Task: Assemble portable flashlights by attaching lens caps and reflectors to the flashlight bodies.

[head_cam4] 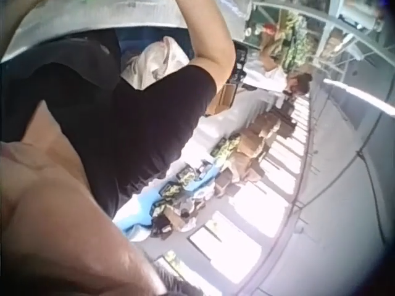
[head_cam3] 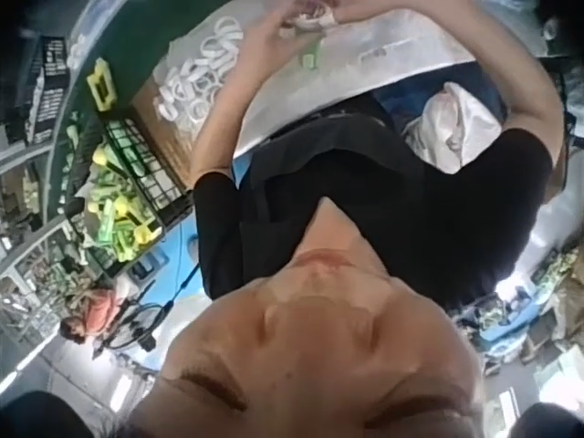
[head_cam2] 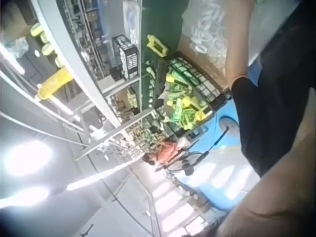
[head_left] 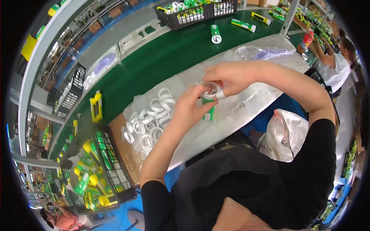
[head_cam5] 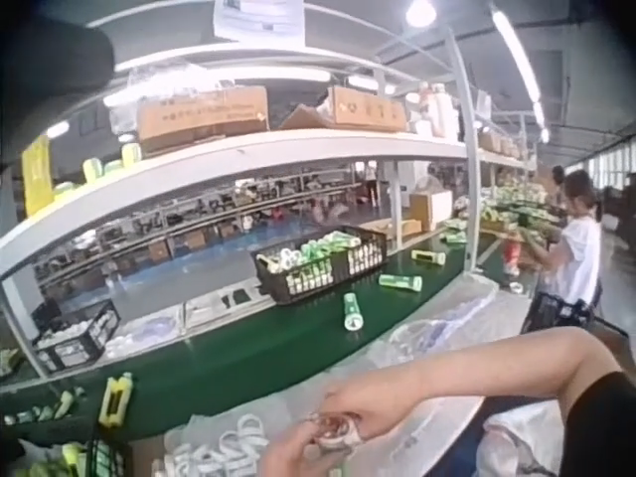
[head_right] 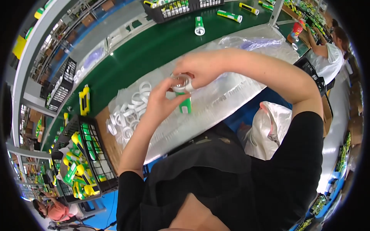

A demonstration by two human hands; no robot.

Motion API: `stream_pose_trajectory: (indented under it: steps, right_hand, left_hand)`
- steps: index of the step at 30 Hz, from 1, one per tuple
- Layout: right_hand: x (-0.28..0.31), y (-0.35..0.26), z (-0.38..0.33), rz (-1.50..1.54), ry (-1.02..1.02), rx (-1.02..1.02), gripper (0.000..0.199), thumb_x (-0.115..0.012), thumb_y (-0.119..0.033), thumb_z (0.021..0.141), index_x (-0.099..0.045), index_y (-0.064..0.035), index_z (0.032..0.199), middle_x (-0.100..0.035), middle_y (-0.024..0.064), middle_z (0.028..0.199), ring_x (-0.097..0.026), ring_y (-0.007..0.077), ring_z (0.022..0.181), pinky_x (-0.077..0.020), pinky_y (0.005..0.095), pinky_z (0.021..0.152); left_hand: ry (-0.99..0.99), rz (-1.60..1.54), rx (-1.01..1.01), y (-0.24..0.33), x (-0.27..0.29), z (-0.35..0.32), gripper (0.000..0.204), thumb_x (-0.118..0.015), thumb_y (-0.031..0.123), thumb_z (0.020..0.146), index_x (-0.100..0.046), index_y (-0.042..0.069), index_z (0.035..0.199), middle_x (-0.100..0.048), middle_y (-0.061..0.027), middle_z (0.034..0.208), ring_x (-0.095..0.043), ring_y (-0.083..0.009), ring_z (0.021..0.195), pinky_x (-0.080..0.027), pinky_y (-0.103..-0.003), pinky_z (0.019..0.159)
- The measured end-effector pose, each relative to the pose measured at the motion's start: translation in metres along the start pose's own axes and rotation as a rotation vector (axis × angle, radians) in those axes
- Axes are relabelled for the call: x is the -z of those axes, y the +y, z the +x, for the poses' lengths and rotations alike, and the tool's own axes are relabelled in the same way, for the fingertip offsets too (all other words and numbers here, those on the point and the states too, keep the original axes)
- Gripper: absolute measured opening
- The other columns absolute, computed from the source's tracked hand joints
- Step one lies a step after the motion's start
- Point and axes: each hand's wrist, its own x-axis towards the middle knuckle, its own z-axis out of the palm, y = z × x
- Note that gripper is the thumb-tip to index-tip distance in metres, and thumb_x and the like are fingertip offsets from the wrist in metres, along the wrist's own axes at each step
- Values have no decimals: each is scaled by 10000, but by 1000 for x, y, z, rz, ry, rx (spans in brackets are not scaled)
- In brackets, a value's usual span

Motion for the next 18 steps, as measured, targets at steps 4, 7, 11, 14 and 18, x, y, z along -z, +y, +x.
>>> stream_pose_trajectory:
  steps: [4,7,11,14,18]
  right_hand:
    - [2,-5,-3,5,-30,-208,318,-749,-219,751,-568,-7,905,-576,133,798,-591,314,692,-455,391,599]
    - [0,-22,2,-70,-35,-476,442,-767,-354,758,-570,7,921,-606,159,821,-607,325,712,-468,410,619]
    - [-17,-25,4,-302,47,-638,560,-741,-502,758,-582,14,905,-628,169,783,-619,346,697,-475,440,623]
    - [-13,-22,-4,-194,139,-512,601,-716,-550,755,-583,17,904,-631,179,769,-623,369,701,-478,456,633]
    - [-14,-26,3,-67,127,-382,624,-689,-580,751,-597,21,895,-639,185,873,-643,355,787,-497,434,673]
  left_hand:
    - [-19,27,30,-7,-6,4,380,-830,89,714,-636,49,1038,-691,-75,1048,-667,-239,951,-523,-331,739]
    - [0,51,14,-10,-10,1,392,-832,97,710,-642,57,1051,-691,-79,1050,-666,-237,953,-519,-332,747]
    - [46,115,27,-4,-10,0,403,-847,168,681,-643,129,1026,-629,-77,868,-631,-259,796,-503,-368,661]
    - [57,76,38,-2,-9,-1,392,-845,138,686,-647,107,1023,-638,-69,890,-641,-238,835,-508,-360,695]
    - [0,94,131,-2,-8,-3,391,-844,100,689,-648,83,1027,-665,-68,940,-654,-220,906,-520,-352,746]
